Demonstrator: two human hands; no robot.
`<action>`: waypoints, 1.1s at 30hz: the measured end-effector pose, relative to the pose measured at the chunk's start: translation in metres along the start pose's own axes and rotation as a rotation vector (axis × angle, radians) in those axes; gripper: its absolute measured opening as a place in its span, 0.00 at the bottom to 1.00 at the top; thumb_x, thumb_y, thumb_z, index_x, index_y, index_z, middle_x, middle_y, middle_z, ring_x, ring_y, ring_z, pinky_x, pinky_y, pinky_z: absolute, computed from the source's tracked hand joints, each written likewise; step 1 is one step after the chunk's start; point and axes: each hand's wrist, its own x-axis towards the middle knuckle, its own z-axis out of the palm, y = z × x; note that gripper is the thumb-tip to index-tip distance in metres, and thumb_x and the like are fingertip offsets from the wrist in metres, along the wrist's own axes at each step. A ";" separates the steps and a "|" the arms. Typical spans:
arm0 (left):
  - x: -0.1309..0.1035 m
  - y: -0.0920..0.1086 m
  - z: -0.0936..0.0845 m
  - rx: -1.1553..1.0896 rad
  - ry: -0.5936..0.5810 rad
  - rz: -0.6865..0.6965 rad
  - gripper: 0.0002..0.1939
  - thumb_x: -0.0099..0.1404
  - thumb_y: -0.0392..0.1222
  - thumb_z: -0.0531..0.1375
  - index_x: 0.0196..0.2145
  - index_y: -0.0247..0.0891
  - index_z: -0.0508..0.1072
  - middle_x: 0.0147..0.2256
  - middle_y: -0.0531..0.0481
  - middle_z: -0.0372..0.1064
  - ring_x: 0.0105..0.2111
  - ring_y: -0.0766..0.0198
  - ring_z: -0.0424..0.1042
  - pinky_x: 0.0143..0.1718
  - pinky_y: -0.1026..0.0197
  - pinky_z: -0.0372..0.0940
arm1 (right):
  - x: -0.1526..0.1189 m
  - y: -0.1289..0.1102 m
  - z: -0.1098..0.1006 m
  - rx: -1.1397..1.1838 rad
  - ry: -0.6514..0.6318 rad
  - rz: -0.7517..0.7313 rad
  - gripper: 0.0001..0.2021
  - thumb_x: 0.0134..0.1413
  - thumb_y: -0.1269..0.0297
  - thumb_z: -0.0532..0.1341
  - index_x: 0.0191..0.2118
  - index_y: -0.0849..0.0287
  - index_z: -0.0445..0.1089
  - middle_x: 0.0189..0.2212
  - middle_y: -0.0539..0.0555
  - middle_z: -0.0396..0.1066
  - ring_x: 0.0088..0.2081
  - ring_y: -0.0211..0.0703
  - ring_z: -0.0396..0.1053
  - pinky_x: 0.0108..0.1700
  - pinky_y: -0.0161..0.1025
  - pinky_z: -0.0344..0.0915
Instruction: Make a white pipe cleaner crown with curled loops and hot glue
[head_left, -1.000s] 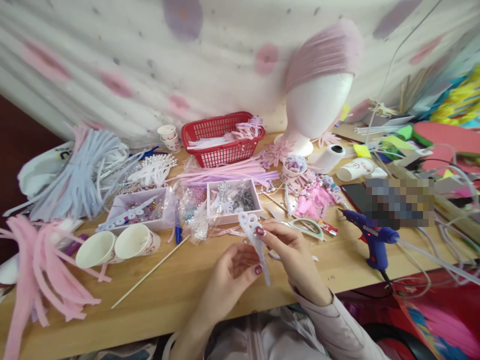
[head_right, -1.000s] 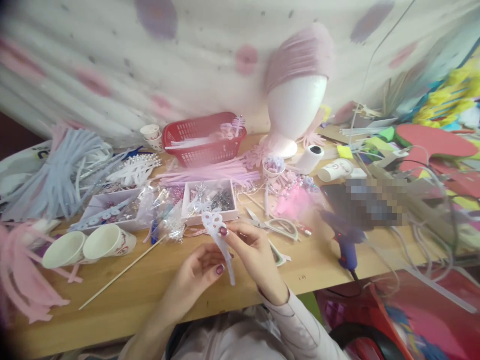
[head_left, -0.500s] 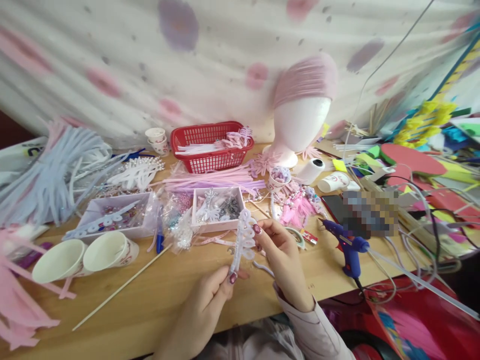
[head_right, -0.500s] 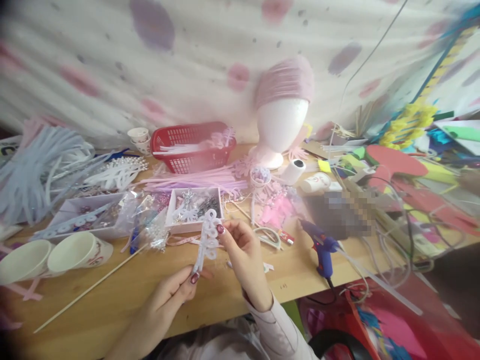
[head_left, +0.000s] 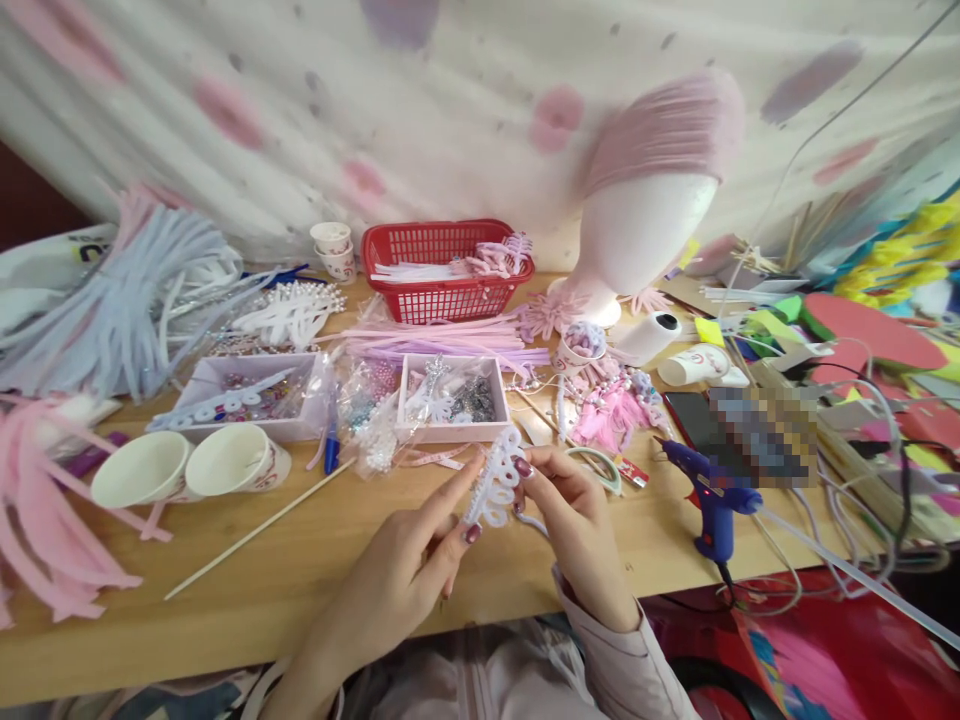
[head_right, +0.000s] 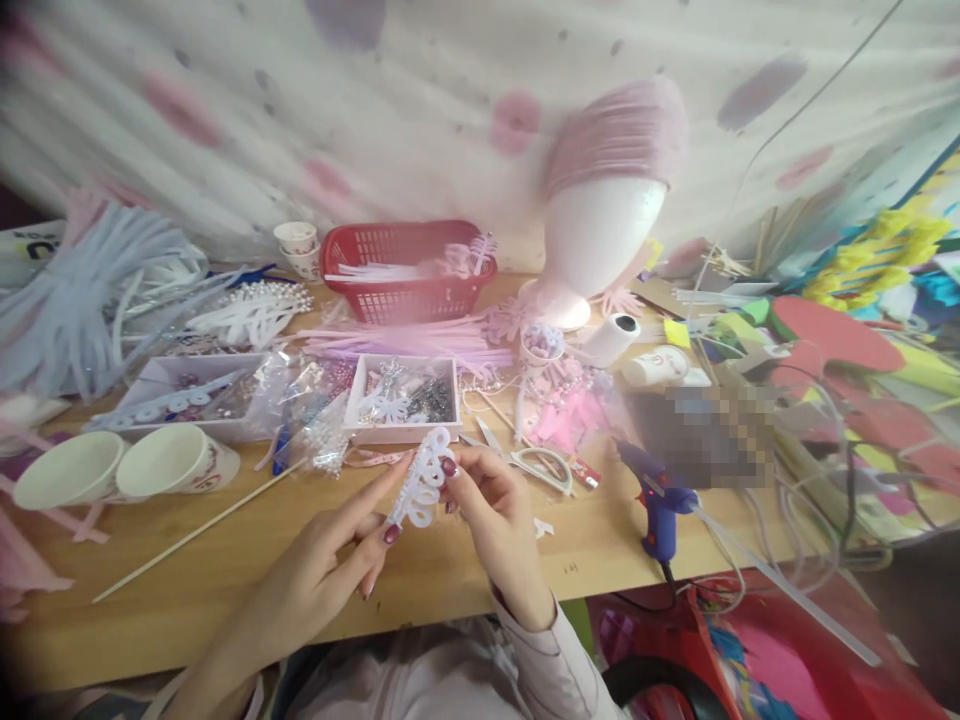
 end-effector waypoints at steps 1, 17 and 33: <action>0.000 0.001 -0.002 0.020 -0.033 0.006 0.31 0.75 0.47 0.47 0.72 0.45 0.45 0.19 0.60 0.64 0.21 0.66 0.63 0.31 0.67 0.60 | 0.000 -0.001 0.000 0.004 -0.007 0.001 0.08 0.56 0.58 0.67 0.32 0.57 0.76 0.22 0.48 0.71 0.24 0.36 0.65 0.29 0.33 0.63; 0.000 -0.006 -0.010 -0.052 -0.183 0.004 0.34 0.71 0.36 0.48 0.72 0.41 0.44 0.20 0.61 0.65 0.21 0.69 0.63 0.33 0.67 0.61 | -0.001 -0.002 -0.003 0.007 -0.133 0.016 0.07 0.56 0.59 0.69 0.32 0.57 0.79 0.25 0.49 0.74 0.26 0.33 0.67 0.30 0.30 0.65; 0.001 -0.001 -0.011 -0.069 -0.205 -0.006 0.34 0.70 0.40 0.49 0.72 0.36 0.46 0.18 0.59 0.66 0.19 0.67 0.64 0.32 0.65 0.63 | 0.001 0.000 -0.007 0.009 -0.167 -0.003 0.04 0.57 0.62 0.69 0.33 0.56 0.80 0.26 0.50 0.75 0.27 0.34 0.69 0.31 0.29 0.66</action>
